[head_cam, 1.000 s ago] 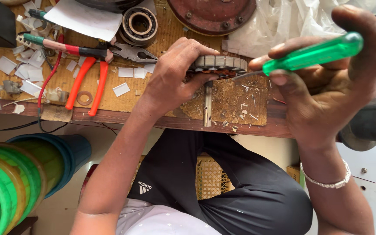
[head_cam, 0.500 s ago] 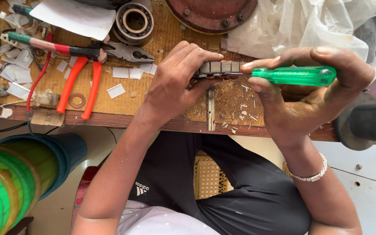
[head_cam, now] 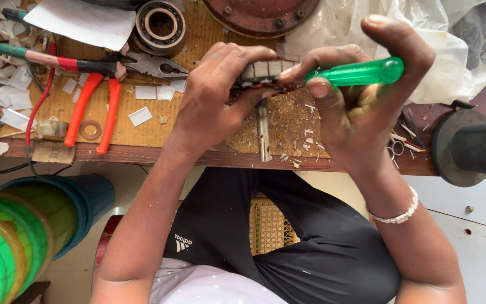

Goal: The person inserts small white insulating pieces into slots on a motor rotor and uses a screwdriver to press them into place. The person repeatedly cuts insulation pieces with scissors and places them into the rotor slots, then uses a screwdriver to adjust the copper windings and secure the insulation.

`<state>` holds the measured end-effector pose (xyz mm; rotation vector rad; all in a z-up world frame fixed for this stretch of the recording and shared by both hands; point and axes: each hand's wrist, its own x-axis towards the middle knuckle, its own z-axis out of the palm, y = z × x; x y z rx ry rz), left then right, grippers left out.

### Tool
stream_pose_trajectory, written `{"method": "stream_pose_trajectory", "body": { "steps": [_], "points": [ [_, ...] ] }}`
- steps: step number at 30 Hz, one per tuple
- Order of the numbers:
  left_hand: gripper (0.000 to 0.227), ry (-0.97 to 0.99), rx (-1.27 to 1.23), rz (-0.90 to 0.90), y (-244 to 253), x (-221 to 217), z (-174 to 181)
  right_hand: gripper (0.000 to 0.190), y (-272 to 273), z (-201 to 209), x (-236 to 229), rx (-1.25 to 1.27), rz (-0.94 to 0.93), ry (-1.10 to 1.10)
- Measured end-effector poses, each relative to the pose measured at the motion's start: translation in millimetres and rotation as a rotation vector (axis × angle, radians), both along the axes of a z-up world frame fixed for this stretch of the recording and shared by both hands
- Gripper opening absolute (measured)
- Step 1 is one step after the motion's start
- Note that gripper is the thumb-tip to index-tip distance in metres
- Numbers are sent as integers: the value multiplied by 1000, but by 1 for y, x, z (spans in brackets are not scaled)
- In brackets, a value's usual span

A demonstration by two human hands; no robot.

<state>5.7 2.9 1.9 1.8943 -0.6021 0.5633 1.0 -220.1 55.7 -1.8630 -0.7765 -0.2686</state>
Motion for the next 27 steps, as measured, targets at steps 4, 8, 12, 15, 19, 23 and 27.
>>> {"method": "stream_pose_trajectory", "body": {
  "steps": [4,8,12,15,19,23,27],
  "points": [
    [54,45,-50,24,0,1,-2,55,5,-14,4,73,-35,-35],
    [52,19,-51,41,-2,3,-5,60,5,-15,5,115,-103,49],
    [44,41,-23,57,-3,3,-3,59,0,-8,10,148,-35,-33],
    [40,25,-72,50,0,-1,-7,63,-12,-6,4,201,-8,65],
    [39,57,-88,64,1,0,-9,68,-29,-10,4,229,-62,95],
    [38,66,-75,70,1,-3,-11,72,-31,-21,6,291,-71,127],
    [39,62,-71,79,1,-3,-11,67,-24,-23,11,240,-46,55]
  ]
}}
